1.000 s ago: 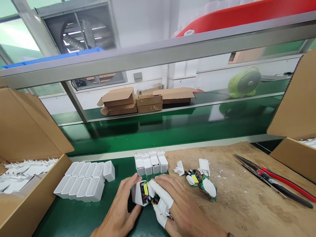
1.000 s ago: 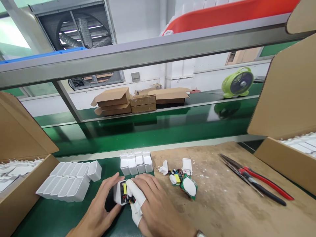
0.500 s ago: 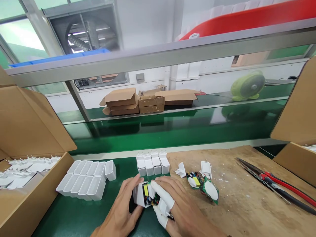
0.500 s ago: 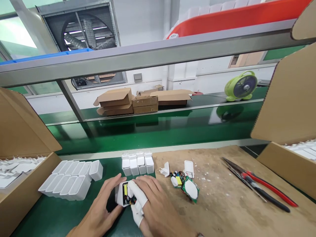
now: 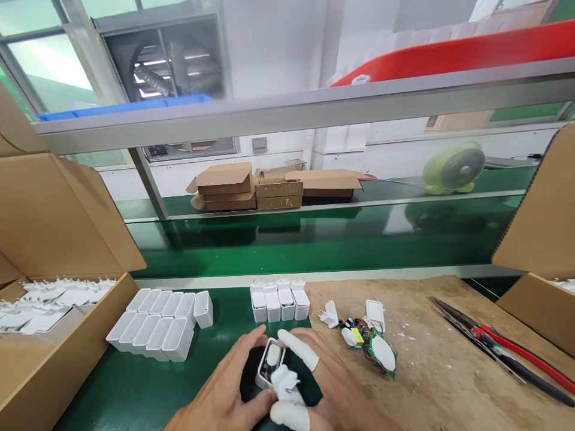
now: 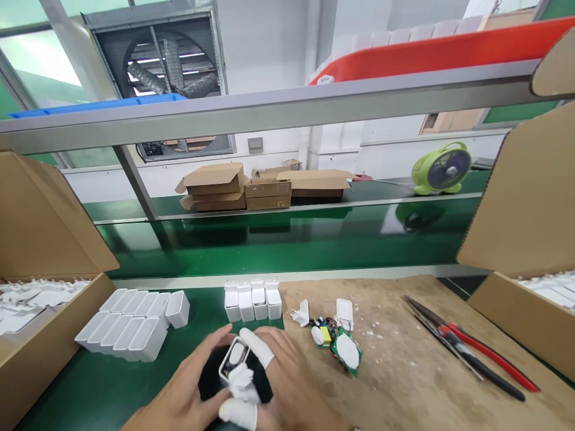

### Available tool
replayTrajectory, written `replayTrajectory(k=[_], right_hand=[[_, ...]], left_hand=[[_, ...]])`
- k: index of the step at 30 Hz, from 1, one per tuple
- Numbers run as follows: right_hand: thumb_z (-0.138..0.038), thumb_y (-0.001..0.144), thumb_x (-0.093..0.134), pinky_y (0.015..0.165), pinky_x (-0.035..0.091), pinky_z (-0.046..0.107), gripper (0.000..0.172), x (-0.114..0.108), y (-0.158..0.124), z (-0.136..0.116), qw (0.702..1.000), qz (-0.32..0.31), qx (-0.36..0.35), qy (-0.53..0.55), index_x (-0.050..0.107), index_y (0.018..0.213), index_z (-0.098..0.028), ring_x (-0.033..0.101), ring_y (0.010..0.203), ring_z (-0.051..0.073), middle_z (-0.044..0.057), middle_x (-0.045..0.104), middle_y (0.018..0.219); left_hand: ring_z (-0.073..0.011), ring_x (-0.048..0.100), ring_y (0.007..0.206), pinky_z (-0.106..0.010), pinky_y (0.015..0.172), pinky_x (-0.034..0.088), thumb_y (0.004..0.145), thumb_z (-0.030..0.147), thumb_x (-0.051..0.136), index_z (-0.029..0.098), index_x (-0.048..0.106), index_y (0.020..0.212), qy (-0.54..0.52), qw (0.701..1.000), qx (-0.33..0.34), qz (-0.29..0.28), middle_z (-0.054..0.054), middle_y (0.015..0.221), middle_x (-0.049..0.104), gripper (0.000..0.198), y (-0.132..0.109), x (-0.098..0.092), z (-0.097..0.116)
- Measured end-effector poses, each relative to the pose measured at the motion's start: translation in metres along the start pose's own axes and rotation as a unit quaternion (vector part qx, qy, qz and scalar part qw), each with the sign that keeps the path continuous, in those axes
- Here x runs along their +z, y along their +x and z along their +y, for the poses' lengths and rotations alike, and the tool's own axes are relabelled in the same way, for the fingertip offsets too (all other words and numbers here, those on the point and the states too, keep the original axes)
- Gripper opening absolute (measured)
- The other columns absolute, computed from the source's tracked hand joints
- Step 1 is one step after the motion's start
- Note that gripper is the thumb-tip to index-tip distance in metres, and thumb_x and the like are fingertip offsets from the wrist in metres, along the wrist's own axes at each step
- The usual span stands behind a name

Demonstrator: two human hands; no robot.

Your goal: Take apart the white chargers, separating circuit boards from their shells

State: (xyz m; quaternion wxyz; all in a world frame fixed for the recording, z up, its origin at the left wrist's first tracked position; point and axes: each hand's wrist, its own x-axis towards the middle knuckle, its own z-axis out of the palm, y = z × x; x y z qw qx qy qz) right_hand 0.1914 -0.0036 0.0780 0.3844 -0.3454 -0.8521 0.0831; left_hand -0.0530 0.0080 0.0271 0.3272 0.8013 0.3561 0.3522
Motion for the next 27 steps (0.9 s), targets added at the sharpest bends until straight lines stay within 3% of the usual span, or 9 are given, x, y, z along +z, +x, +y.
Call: replayTrajectory(k=[4,7,10,14,19,23,27], right_hand=[[-0.027,0.107,0.059,0.095,0.063,0.03,0.032,0.002,0.001,0.003,0.999,0.035,0.015,0.026,0.059,0.14,-0.027,0.073,0.107,0.02,0.006,0.074,0.117],[-0.02,0.104,0.061,0.102,0.062,0.031,0.035,0.013,-0.002,0.009,1.0,0.022,-0.007,0.019,0.06,0.139,-0.026,0.073,0.117,0.022,0.01,0.072,0.131],[-0.017,0.105,0.06,0.106,0.061,0.032,0.044,0.022,-0.004,0.016,0.999,-0.036,-0.038,0.01,0.056,0.148,-0.027,0.072,0.123,0.023,0.012,0.068,0.141],[-0.016,0.106,0.055,0.102,0.062,0.033,0.045,0.019,0.003,0.018,0.994,-0.099,-0.047,0.004,0.054,0.149,-0.03,0.073,0.118,0.022,0.011,0.069,0.136],[-0.015,0.102,0.056,0.095,0.064,0.034,0.038,0.012,0.021,0.017,0.987,-0.162,-0.019,-0.01,0.065,0.137,-0.028,0.077,0.105,0.022,0.009,0.074,0.127],[-0.01,0.097,0.052,0.095,0.064,0.032,0.043,0.019,0.028,0.017,0.993,-0.104,-0.049,0.018,0.065,0.135,-0.026,0.076,0.109,0.022,0.01,0.074,0.126],[-0.006,0.096,0.052,0.093,0.065,0.028,0.049,0.021,0.025,0.016,0.996,-0.044,-0.079,0.018,0.06,0.141,-0.026,0.077,0.107,0.021,0.01,0.075,0.127]], left_hand=[[-0.0278,0.068,0.118,-0.052,0.115,0.049,0.092,0.015,0.059,0.03,0.022,0.163,-0.076,0.997,-0.018,-0.01,-0.01,0.133,0.067,0.081,0.007,-0.005,0.007],[-0.0253,0.069,0.112,-0.045,0.108,0.053,0.088,0.017,0.06,0.025,0.031,0.158,-0.133,0.989,-0.061,0.019,-0.01,0.132,0.067,0.076,0.012,-0.008,0.011],[-0.0259,0.068,0.118,-0.042,0.108,0.052,0.088,0.02,0.061,0.022,0.036,0.155,-0.161,0.982,-0.093,0.043,-0.011,0.135,0.066,0.072,0.014,-0.006,0.01],[-0.0266,0.067,0.124,-0.042,0.111,0.05,0.088,0.021,0.062,0.022,0.04,0.154,-0.177,0.978,-0.097,0.058,-0.012,0.14,0.066,0.069,0.014,-0.003,0.009],[-0.0291,0.066,0.127,-0.045,0.116,0.047,0.089,0.027,0.067,0.022,0.042,0.153,-0.17,0.978,-0.099,0.073,-0.013,0.141,0.066,0.069,0.015,-0.005,0.01],[-0.0367,0.059,0.137,-0.054,0.119,0.043,0.085,0.051,0.083,0.024,0.039,0.156,-0.237,0.965,-0.077,0.086,-0.018,0.149,0.06,0.089,0.014,-0.007,0.004],[-0.039,0.057,0.141,-0.056,0.119,0.044,0.083,0.076,0.08,0.024,0.038,0.156,-0.314,0.943,-0.067,0.09,-0.022,0.15,0.058,0.099,0.013,-0.008,0.0]])
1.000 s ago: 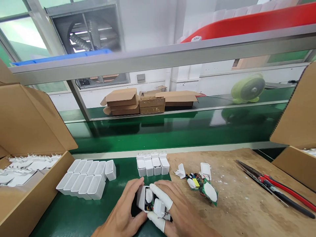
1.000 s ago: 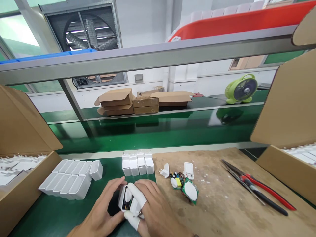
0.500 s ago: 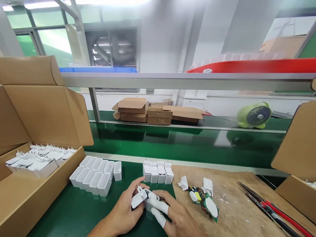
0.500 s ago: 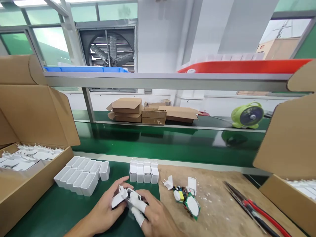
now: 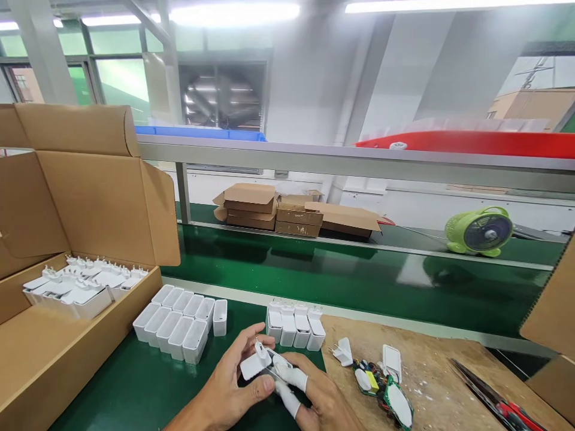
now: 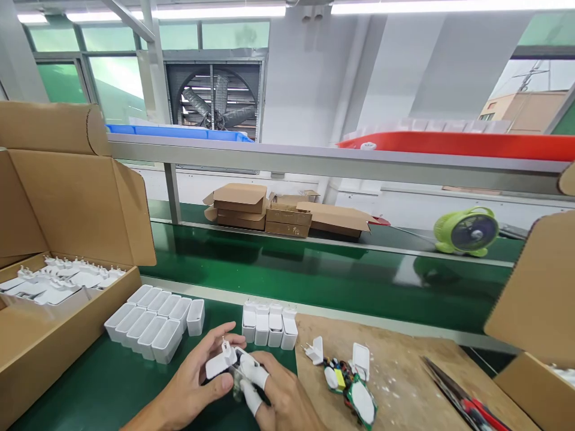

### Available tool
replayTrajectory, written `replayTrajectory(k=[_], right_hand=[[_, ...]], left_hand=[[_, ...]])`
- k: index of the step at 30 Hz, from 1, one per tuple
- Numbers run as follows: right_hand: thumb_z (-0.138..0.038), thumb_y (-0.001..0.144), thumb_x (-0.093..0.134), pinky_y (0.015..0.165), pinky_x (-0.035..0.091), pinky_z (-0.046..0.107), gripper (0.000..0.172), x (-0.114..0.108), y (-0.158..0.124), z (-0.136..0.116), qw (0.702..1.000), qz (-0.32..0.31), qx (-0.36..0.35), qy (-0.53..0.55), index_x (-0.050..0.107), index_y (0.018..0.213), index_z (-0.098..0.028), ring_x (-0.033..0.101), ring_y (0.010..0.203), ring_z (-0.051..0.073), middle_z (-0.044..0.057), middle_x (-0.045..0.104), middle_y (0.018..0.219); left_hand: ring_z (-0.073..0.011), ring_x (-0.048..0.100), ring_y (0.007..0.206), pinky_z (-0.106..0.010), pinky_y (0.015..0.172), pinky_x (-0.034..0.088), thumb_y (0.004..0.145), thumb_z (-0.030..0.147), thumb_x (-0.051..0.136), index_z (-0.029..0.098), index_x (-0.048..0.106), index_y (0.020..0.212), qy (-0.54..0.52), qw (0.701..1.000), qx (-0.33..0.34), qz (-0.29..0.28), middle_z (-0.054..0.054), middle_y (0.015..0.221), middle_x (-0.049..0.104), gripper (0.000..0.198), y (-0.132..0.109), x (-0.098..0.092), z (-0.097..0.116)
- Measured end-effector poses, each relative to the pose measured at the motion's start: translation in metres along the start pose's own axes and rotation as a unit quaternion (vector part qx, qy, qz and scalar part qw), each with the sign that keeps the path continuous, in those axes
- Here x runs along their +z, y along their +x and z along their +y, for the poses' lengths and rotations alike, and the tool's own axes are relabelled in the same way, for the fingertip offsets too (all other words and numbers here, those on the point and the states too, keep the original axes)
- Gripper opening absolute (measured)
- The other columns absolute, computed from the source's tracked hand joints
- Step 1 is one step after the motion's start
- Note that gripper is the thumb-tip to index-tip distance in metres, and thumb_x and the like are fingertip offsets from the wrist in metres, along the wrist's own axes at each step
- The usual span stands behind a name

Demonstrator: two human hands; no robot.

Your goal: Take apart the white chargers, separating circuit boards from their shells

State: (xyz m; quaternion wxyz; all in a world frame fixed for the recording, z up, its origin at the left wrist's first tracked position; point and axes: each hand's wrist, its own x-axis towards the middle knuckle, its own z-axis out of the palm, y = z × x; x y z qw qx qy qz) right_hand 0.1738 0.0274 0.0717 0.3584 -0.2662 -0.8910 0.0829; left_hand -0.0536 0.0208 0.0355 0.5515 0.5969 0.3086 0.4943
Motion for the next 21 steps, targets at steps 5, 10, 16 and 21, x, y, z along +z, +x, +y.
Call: replayTrajectory(k=[5,10,16,21], right_hand=[[-0.006,0.102,0.054,0.098,0.063,0.026,0.041,-0.012,-0.001,-0.009,0.998,0.059,-0.027,-0.013,0.06,0.138,-0.024,0.075,0.115,0.021,0.013,0.074,0.129],[-0.007,0.101,0.052,0.098,0.064,0.026,0.045,-0.013,-0.004,-0.017,0.999,-0.01,0.022,-0.026,0.062,0.14,-0.026,0.076,0.115,0.02,0.011,0.074,0.131],[-0.007,0.095,0.053,0.097,0.064,0.029,0.048,-0.006,-0.013,-0.013,0.997,-0.045,0.059,-0.033,0.062,0.138,-0.026,0.078,0.109,0.021,0.009,0.075,0.13],[-0.013,0.098,0.061,0.094,0.065,0.03,0.045,0.002,-0.018,-0.012,0.993,-0.023,0.113,-0.024,0.058,0.14,-0.027,0.079,0.104,0.021,0.006,0.078,0.122]], left_hand=[[-0.0371,0.052,0.149,-0.056,0.128,0.036,0.084,0.073,0.082,0.027,0.036,0.162,-0.018,0.999,-0.004,-0.031,-0.018,0.16,0.055,0.101,-0.003,0.001,0.004],[-0.0329,0.05,0.152,-0.053,0.13,0.036,0.103,0.061,0.065,0.03,0.059,0.152,0.016,0.999,-0.024,-0.028,-0.011,0.16,0.058,0.058,-0.005,0.007,0.005],[-0.0322,0.066,0.133,-0.047,0.12,0.05,0.094,0.055,0.079,0.026,0.068,0.141,0.115,0.992,-0.014,0.039,-0.013,0.142,0.071,0.056,-0.004,0.006,0.005],[-0.0288,0.073,0.117,-0.038,0.101,0.058,0.093,0.05,0.082,0.022,0.07,0.108,0.045,0.996,-0.01,0.07,-0.013,0.123,0.077,0.034,-0.002,-0.001,0.01]])
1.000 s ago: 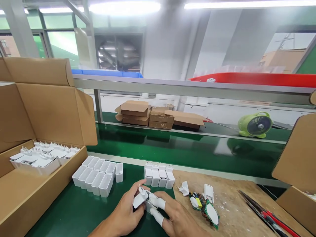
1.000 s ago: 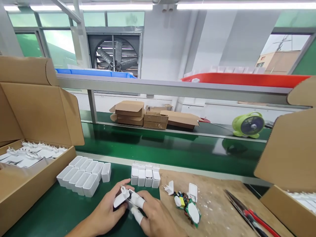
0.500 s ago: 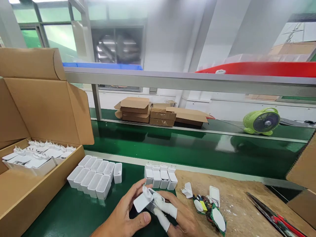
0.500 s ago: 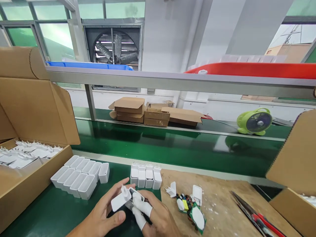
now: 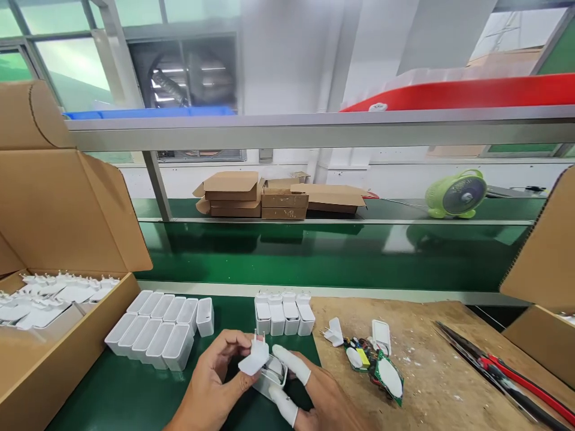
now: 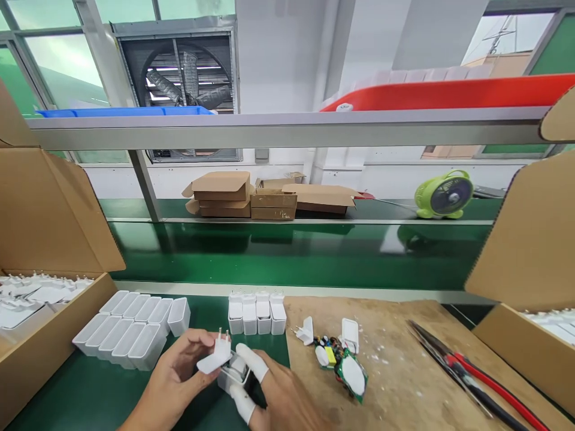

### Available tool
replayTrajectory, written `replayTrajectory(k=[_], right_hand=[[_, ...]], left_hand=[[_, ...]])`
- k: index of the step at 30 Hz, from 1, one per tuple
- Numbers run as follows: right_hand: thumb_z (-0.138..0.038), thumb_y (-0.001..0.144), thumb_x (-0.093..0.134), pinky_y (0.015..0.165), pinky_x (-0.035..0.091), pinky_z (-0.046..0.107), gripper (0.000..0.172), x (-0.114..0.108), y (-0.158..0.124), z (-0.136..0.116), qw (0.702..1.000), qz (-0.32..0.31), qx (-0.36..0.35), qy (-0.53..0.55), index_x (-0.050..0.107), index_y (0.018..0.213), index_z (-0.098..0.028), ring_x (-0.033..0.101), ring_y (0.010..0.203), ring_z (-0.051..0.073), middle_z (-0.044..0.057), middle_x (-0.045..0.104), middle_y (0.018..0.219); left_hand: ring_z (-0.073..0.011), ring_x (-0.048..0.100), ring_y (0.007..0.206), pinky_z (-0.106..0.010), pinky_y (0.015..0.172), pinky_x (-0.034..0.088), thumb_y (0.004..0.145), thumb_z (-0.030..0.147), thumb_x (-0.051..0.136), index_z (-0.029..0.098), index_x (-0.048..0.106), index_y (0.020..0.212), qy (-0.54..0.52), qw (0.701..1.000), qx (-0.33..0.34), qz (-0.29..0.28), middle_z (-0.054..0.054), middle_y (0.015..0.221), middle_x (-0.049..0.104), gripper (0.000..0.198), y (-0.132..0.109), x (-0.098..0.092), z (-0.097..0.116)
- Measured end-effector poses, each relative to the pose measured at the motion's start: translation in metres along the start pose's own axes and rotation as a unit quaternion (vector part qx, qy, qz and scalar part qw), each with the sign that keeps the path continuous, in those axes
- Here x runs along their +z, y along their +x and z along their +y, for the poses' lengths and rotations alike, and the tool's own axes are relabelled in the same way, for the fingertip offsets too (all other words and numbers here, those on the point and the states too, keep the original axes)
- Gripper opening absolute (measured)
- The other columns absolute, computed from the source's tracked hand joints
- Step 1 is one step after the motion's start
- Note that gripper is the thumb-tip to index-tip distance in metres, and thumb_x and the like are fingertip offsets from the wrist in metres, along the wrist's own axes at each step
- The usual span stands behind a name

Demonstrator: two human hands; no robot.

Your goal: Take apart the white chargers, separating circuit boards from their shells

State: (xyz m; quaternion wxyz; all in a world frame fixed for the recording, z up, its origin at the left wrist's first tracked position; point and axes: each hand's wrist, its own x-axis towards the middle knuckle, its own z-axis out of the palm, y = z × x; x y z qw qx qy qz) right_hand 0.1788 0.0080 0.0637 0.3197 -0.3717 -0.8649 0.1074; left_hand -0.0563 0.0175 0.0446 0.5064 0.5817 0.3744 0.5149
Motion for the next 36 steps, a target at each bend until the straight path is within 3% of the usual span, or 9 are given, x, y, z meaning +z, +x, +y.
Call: replayTrajectory(k=[4,9,15,19,23,27,30,33,36], right_hand=[[-0.012,0.098,0.059,0.096,0.064,0.029,0.041,0.006,-0.003,0.001,0.999,-0.009,-0.029,0.023,0.06,0.136,-0.027,0.077,0.109,0.02,0.007,0.075,0.127],[-0.008,0.091,0.056,0.097,0.065,0.034,0.052,0.005,-0.005,0.001,0.998,-0.034,-0.038,-0.037,0.054,0.142,-0.018,0.077,0.114,0.027,0.015,0.069,0.142],[-0.009,0.093,0.053,0.086,0.067,0.032,0.042,0.005,-0.005,0.0,0.99,-0.053,-0.085,-0.102,0.06,0.133,-0.017,0.079,0.096,0.024,0.016,0.07,0.138],[-0.006,0.08,0.06,0.076,0.066,0.029,0.038,0.011,-0.007,0.0,0.979,-0.067,-0.088,-0.174,0.067,0.115,-0.018,0.077,0.081,0.022,0.012,0.075,0.125],[-0.005,0.073,0.059,0.069,0.065,0.027,0.048,0.012,-0.009,-0.004,0.976,-0.068,-0.064,-0.196,0.066,0.119,-0.021,0.073,0.068,0.016,0.011,0.067,0.144],[-0.004,0.076,0.059,0.066,0.062,0.023,0.052,0.012,-0.008,-0.005,0.98,-0.079,-0.05,-0.175,0.064,0.124,-0.021,0.071,0.065,0.013,0.012,0.066,0.142],[-0.005,0.073,0.062,0.066,0.062,0.024,0.053,0.015,-0.007,0.0,0.976,-0.082,-0.06,-0.193,0.064,0.124,-0.021,0.072,0.067,0.014,0.011,0.066,0.141],[-0.006,0.068,0.061,0.062,0.062,0.024,0.052,0.021,-0.007,0.005,0.969,-0.092,-0.064,-0.219,0.064,0.117,-0.022,0.073,0.066,0.015,0.01,0.067,0.137],[-0.007,0.065,0.062,0.059,0.062,0.024,0.047,0.023,-0.007,0.007,0.964,-0.096,-0.068,-0.239,0.064,0.11,-0.021,0.072,0.062,0.015,0.009,0.071,0.127]], left_hand=[[-0.0373,0.063,0.137,-0.049,0.113,0.05,0.089,0.052,0.086,0.021,0.073,0.095,-0.054,0.997,-0.002,-0.055,-0.017,0.133,0.076,0.034,0.002,-0.003,0.004],[-0.0417,0.049,0.151,-0.064,0.128,0.031,0.091,0.058,0.082,0.027,0.083,0.12,-0.091,0.987,-0.013,-0.134,-0.016,0.147,0.069,0.042,0.0,-0.008,0.01],[-0.0352,0.069,0.128,-0.047,0.108,0.059,0.095,0.053,0.079,0.025,0.084,0.111,0.009,0.998,0.033,-0.043,-0.015,0.133,0.072,0.032,0.0,0.002,0.001],[-0.0261,0.073,0.11,-0.036,0.097,0.062,0.103,0.041,0.071,0.025,0.081,0.106,0.091,0.989,0.116,-0.011,-0.01,0.114,0.065,0.019,-0.002,0.013,-0.006],[-0.0249,0.07,0.11,-0.037,0.095,0.062,0.109,0.023,0.055,0.029,0.077,0.124,0.198,0.958,0.204,-0.025,-0.012,0.123,0.057,0.027,-0.007,0.012,-0.005],[-0.0248,0.07,0.11,-0.036,0.09,0.064,0.108,0.009,0.04,0.032,0.065,0.144,0.287,0.917,0.275,-0.034,-0.016,0.131,0.051,0.05,-0.013,0.009,-0.01],[-0.0261,0.07,0.11,-0.032,0.081,0.065,0.107,0.009,0.038,0.029,0.058,0.153,0.354,0.889,0.288,-0.019,-0.02,0.134,0.051,0.053,-0.015,0.009,-0.02],[-0.0358,0.062,0.129,-0.045,0.098,0.064,0.107,0.017,0.049,0.029,0.061,0.151,0.413,0.861,0.297,0.011,-0.02,0.13,0.06,0.046,-0.017,0.012,-0.027],[-0.0315,0.068,0.115,-0.042,0.094,0.065,0.109,0.024,0.05,0.03,0.067,0.143,0.398,0.88,0.257,0.027,-0.016,0.121,0.065,0.038,-0.017,0.015,-0.027]])
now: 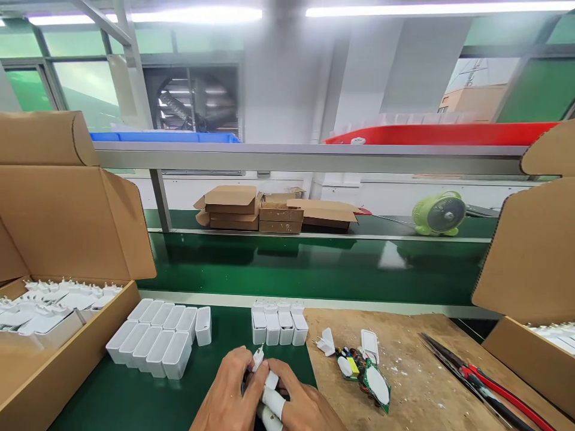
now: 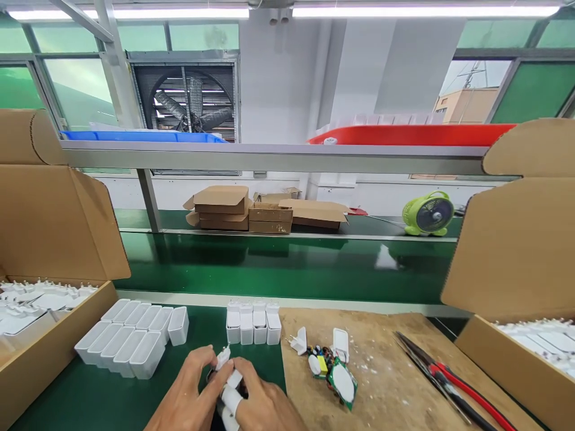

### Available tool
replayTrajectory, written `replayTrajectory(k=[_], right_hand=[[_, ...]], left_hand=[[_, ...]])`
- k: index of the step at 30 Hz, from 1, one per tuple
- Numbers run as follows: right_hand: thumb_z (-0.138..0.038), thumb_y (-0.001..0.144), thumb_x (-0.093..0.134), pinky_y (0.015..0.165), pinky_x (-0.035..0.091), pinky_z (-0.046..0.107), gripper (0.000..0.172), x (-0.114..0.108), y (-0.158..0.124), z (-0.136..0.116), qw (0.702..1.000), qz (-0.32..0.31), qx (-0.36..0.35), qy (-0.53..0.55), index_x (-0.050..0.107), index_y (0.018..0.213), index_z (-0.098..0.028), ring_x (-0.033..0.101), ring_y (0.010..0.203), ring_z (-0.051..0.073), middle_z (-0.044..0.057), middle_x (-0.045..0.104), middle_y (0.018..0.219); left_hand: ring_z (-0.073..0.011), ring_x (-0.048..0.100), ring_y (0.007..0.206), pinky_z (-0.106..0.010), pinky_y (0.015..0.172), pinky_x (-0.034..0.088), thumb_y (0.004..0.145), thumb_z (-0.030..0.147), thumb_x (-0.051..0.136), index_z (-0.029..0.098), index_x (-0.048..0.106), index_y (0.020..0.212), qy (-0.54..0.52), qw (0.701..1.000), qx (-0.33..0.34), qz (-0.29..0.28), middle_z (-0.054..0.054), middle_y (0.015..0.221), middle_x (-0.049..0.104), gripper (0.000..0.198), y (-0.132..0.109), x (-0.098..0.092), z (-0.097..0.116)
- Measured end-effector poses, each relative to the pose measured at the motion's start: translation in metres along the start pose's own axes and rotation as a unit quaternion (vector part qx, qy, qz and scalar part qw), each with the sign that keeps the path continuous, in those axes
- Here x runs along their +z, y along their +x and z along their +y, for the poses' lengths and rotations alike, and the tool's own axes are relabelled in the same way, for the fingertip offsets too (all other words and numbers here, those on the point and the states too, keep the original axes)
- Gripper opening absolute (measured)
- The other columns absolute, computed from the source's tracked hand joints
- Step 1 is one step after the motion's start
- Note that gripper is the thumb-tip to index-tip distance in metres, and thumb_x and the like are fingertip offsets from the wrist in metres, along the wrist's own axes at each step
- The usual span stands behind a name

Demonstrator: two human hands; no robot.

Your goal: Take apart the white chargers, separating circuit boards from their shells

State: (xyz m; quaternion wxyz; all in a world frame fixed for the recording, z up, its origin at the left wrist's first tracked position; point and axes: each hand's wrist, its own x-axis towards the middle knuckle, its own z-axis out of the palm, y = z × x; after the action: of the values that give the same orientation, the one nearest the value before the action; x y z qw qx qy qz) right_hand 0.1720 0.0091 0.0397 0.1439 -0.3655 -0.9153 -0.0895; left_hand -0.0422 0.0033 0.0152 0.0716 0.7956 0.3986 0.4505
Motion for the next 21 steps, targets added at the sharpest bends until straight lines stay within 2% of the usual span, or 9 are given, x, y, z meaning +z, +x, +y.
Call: replayTrajectory(k=[3,5,7,9,11,14,17,19,21], right_hand=[[-0.005,0.068,0.062,0.061,0.063,0.025,0.044,-0.004,0.0,0.001,1.0,0.02,-0.008,0.012,0.065,0.109,-0.02,0.074,0.066,0.018,0.009,0.073,0.117],[-0.005,0.072,0.061,0.064,0.064,0.025,0.047,-0.008,0.0,0.001,0.998,0.029,-0.012,0.045,0.065,0.117,-0.019,0.075,0.071,0.019,0.01,0.073,0.12],[-0.006,0.076,0.06,0.068,0.065,0.026,0.05,-0.012,0.0,0.003,0.997,0.025,-0.011,0.078,0.063,0.124,-0.021,0.076,0.076,0.019,0.01,0.071,0.127],[-0.006,0.077,0.059,0.068,0.065,0.027,0.049,-0.012,0.0,0.004,0.995,0.023,-0.012,0.098,0.064,0.124,-0.021,0.076,0.076,0.02,0.011,0.071,0.127],[-0.006,0.08,0.057,0.063,0.064,0.027,0.042,-0.008,-0.001,0.005,0.993,0.042,-0.022,0.105,0.066,0.118,-0.019,0.074,0.073,0.02,0.013,0.072,0.123],[-0.006,0.088,0.052,0.064,0.064,0.027,0.036,-0.004,-0.001,0.007,0.985,0.104,-0.045,0.134,0.068,0.119,-0.017,0.074,0.078,0.021,0.016,0.071,0.117],[-0.007,0.097,0.049,0.086,0.066,0.03,0.046,-0.009,0.0,0.009,0.972,0.153,-0.032,0.173,0.062,0.138,-0.022,0.075,0.102,0.024,0.016,0.069,0.127],[-0.007,0.099,0.051,0.093,0.065,0.031,0.05,-0.015,0.0,0.009,0.969,0.15,-0.004,0.197,0.058,0.145,-0.027,0.074,0.107,0.023,0.013,0.069,0.128],[-0.007,0.098,0.052,0.091,0.064,0.029,0.051,-0.018,0.0,0.01,0.969,0.114,0.01,0.219,0.061,0.143,-0.029,0.075,0.102,0.022,0.01,0.07,0.124]], left_hand=[[-0.0249,0.07,0.101,-0.035,0.087,0.066,0.112,0.026,0.043,0.032,0.07,0.139,-0.059,0.998,-0.031,0.002,-0.014,0.119,0.061,0.038,0.005,-0.004,0.002],[-0.0259,0.069,0.111,-0.038,0.095,0.064,0.112,0.026,0.046,0.033,0.066,0.144,-0.074,0.996,-0.041,0.011,-0.014,0.126,0.058,0.038,0.008,-0.009,0.0],[-0.0264,0.068,0.118,-0.04,0.101,0.062,0.111,0.029,0.05,0.033,0.062,0.147,-0.079,0.993,-0.086,0.03,-0.013,0.132,0.056,0.038,0.011,-0.013,-0.002],[-0.0252,0.069,0.117,-0.04,0.102,0.063,0.112,0.035,0.051,0.033,0.06,0.146,-0.087,0.985,-0.141,0.043,-0.012,0.135,0.056,0.036,0.013,-0.016,-0.005],[-0.0243,0.07,0.114,-0.04,0.101,0.064,0.112,0.039,0.05,0.032,0.061,0.143,-0.093,0.981,-0.165,0.044,-0.011,0.136,0.057,0.034,0.014,-0.017,-0.007],[-0.0241,0.07,0.113,-0.04,0.1,0.064,0.112,0.039,0.05,0.032,0.061,0.142,-0.09,0.982,-0.156,0.051,-0.011,0.135,0.059,0.033,0.015,-0.018,-0.006],[-0.0233,0.07,0.113,-0.04,0.101,0.064,0.111,0.036,0.05,0.033,0.06,0.142,-0.086,0.983,-0.146,0.067,-0.01,0.136,0.059,0.032,0.016,-0.02,-0.004],[-0.0226,0.07,0.113,-0.039,0.101,0.063,0.112,0.034,0.05,0.033,0.059,0.141,-0.086,0.983,-0.141,0.079,-0.009,0.135,0.059,0.031,0.016,-0.021,-0.002],[-0.022,0.07,0.113,-0.038,0.1,0.063,0.112,0.033,0.049,0.033,0.059,0.14,-0.087,0.983,-0.137,0.084,-0.009,0.134,0.059,0.03,0.016,-0.021,0.0]])
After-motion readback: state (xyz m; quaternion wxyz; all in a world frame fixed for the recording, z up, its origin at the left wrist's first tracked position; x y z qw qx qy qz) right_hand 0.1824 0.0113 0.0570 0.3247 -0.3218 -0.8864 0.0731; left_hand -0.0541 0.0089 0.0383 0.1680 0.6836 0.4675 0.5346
